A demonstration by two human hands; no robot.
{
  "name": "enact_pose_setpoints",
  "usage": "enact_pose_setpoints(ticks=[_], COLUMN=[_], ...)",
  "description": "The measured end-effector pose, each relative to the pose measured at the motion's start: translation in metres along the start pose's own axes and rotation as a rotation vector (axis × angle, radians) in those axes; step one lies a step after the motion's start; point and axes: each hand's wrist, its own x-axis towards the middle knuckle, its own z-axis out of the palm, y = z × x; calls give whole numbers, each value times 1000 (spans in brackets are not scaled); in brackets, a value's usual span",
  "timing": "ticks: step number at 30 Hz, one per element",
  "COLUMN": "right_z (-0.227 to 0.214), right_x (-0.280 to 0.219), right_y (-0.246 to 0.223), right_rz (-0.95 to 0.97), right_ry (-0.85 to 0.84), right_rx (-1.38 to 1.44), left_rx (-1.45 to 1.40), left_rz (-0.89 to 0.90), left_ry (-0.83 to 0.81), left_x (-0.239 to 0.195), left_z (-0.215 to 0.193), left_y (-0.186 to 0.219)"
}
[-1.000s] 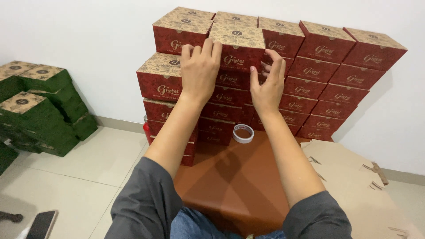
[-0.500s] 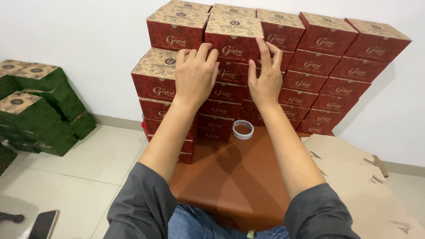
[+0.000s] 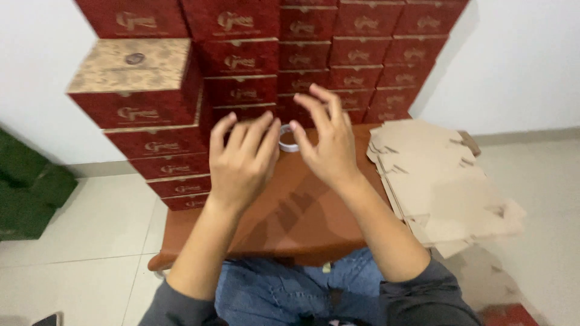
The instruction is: The person folds flat cardboard pieces into small rectangular boxes, tucking the flaps to secure the shape. They then place the finished boxes onto a stack of similar boxes on the table.
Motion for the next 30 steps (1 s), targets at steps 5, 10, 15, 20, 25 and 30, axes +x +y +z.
enact_pose_setpoints(ticks=[5,10,15,20,25,30], right_z=[9,25,32,6,-75,-143], right_x=[-125,-190,-203,-208,-199,-237], right_y=[35,59,65,75,81,106], right_rz=[249,336,230,205,254,478], right_ry=[-462,-795,-714,-760,-799,-685], right_rx=[-71,-128,-189,-101,58,-377], left_rx=[-400,-625,-476,-438,-449,-895], left_rz=[-334,-527,-408,-405,-390,-110], left_ry=[-484,-1027,-1027,-1078,-1129,-852], left_x=[-109,-153,-160,-172,-149,-113], left_z=[12,29,34,45,62,83], left_y=[91,123,129,136,166,229])
